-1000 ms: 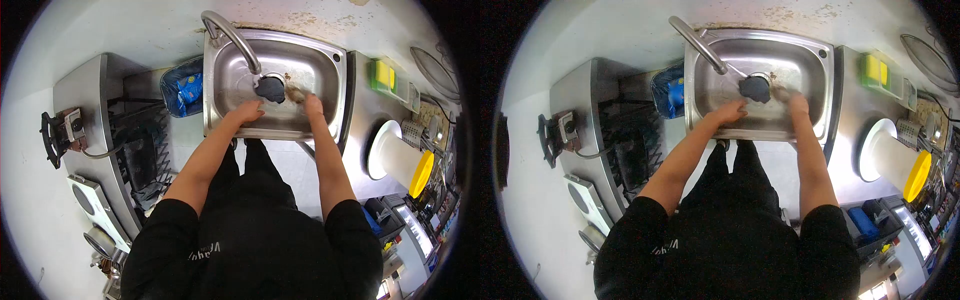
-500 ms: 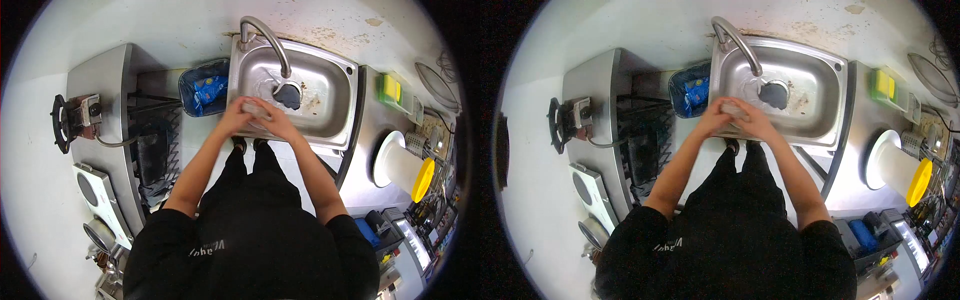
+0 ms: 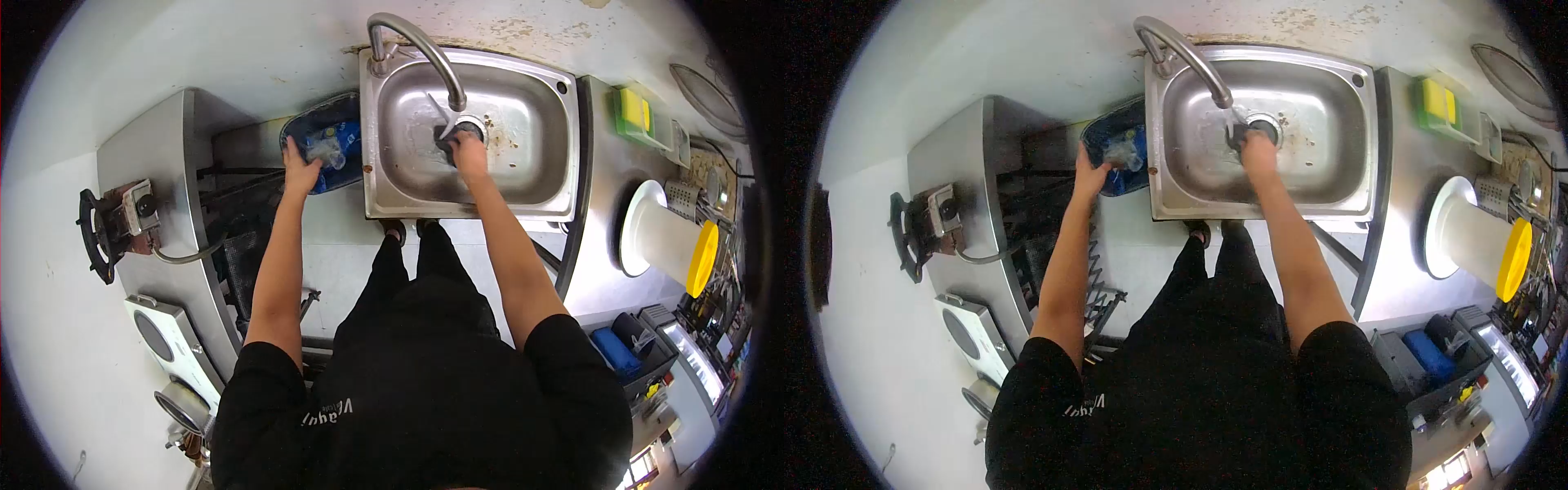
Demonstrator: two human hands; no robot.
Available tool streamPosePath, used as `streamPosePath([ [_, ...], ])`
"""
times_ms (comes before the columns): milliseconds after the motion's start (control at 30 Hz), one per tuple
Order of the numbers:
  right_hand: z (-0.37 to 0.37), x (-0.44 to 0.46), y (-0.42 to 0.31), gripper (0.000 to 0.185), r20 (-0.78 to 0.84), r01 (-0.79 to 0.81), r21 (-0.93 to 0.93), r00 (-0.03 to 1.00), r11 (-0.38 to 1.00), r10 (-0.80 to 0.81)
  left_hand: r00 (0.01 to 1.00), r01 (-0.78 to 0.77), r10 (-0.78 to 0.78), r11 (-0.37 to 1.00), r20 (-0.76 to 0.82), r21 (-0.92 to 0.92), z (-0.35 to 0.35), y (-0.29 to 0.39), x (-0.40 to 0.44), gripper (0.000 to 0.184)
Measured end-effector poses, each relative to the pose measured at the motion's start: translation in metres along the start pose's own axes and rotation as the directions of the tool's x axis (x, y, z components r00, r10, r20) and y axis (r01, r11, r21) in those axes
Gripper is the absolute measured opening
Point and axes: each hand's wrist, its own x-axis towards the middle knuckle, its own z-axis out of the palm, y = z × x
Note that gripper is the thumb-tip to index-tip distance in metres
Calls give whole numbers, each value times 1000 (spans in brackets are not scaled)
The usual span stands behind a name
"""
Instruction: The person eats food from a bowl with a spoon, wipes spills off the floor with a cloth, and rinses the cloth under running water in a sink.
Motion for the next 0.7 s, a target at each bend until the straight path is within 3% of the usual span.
streamPosePath([
  [33,-5,3,-11,19,-6,71,38,997,997,-71,970,-227,240,945,-27,237,10,0,-1,76],
  [67,-20,4,-29,20,40,64,29,997,998,-65,970,-242,241,961,26,133,16,34,-12,70],
  [100,-36,5,-47,22,83,58,22,995,998,-60,915,-402,395,909,83,106,25,55,-16,64],
  [167,-50,13,-62,24,98,17,39,995,999,-20,848,-484,431,867,308,122,32,92,-27,59],
  [200,-58,17,-68,25,121,-19,62,993,998,11,845,-490,437,863,307,120,38,94,-34,59],
  [267,-77,19,-78,31,102,-55,120,994,991,43,918,-390,396,912,-25,130,53,86,-46,59],
  [300,-85,21,-82,37,92,-92,175,993,980,77,914,-398,405,907,-26,133,62,73,-60,59],
  [367,-94,22,-78,29,111,-88,176,991,980,70,890,-429,456,854,-26,294,76,46,-91,62],
  [400,-95,21,-74,28,164,-132,278,982,951,88,888,-433,459,850,-18,298,79,50,-102,62],
  [467,-88,21,-60,25,219,-161,453,973,877,66,925,-374,372,861,76,345,85,59,-116,66],
  [500,-94,17,-66,25,219,-165,455,973,875,69,924,-377,373,859,80,346,85,68,-116,66],
  [567,-106,10,-80,20,324,-296,711,943,638,76,876,-474,438,701,202,533,86,84,-108,67],
  [600,-104,13,-77,20,321,-289,714,945,638,69,876,-472,441,700,196,535,89,89,-103,67],
  [667,-102,19,-68,24,419,-288,667,908,687,-27,727,-686,506,521,464,508,101,102,-90,75],
  [700,-103,20,-68,24,409,-282,667,912,689,-23,721,-693,516,517,463,503,113,106,-79,75],
])
